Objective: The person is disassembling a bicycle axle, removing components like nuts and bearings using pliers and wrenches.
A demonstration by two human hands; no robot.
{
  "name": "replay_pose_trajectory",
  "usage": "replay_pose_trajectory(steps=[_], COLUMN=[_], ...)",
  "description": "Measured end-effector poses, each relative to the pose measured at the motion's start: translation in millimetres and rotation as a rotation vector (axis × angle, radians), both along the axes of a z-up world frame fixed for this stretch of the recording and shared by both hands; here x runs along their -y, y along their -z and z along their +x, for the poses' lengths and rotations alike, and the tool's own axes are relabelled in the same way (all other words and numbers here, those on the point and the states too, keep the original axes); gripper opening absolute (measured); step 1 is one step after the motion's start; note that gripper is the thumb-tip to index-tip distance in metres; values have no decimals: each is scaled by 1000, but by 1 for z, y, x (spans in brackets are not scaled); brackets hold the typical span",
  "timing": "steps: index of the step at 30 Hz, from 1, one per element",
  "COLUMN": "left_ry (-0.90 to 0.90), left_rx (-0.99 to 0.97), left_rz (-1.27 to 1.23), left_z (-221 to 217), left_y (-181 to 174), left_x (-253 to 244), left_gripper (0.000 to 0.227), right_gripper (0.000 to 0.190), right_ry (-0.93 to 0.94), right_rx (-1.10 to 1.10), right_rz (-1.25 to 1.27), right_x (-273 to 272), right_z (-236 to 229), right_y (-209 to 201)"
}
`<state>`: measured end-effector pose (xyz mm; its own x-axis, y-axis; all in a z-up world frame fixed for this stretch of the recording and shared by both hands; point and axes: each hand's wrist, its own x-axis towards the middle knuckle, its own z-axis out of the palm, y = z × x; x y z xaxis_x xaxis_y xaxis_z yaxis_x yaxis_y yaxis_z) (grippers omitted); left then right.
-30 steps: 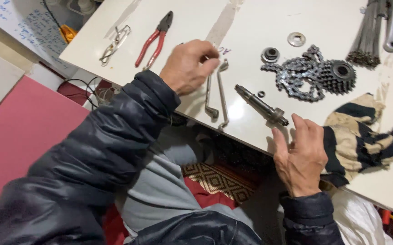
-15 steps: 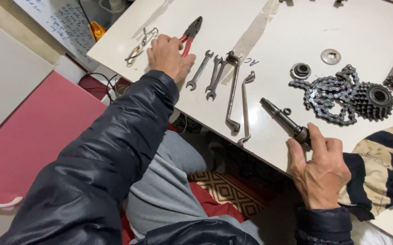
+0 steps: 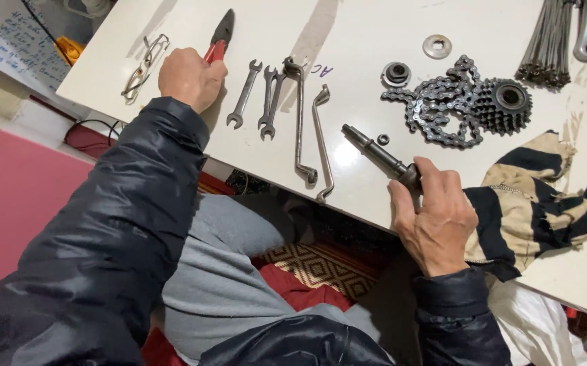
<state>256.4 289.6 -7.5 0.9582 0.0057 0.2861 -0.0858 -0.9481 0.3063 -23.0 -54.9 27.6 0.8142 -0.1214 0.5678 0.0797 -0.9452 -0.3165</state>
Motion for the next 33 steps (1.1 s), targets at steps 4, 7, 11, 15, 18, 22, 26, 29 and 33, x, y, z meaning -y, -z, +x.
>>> replay_pose_trajectory(steps=[4,7,11,15,18,22,26,29,33], left_ry=[-31,-17,-93,75,137,290,424,585,630], left_rx=[-84,-307,-465,-529,-517,-508,-488,-624,-835], left_rz=[-389,-804,-1139,-1373,-1461,-1587,-1480,-1531,-1421], left_z=[-8,-8,-49,-50,-50,-53,-71,-86,-102], left_y=[-13,-26,-76,-71,-72,-82,-104,-114,-86], left_x=[4,-2,16,3,0,-4,15,39,76], left_gripper=[43,31,22,16,7,23,45,41,50], right_gripper=[38,31,25,19,17,19,19,19,21], right_ry=[35,61,66,-14,-80,-128,-112,-90,-53], right_rx=[-27,-62,-41,-5,-8,-42,-9,-3,-16], right_rz=[-77,-63,-97,-31,-6,18,125,265,376], right_x=[-2,-2,-1,-4,-1,4,3,7,20], right_z=[4,7,12,14,14,15,11,11,11], right_y=[0,0,2,0,1,7,3,2,18])
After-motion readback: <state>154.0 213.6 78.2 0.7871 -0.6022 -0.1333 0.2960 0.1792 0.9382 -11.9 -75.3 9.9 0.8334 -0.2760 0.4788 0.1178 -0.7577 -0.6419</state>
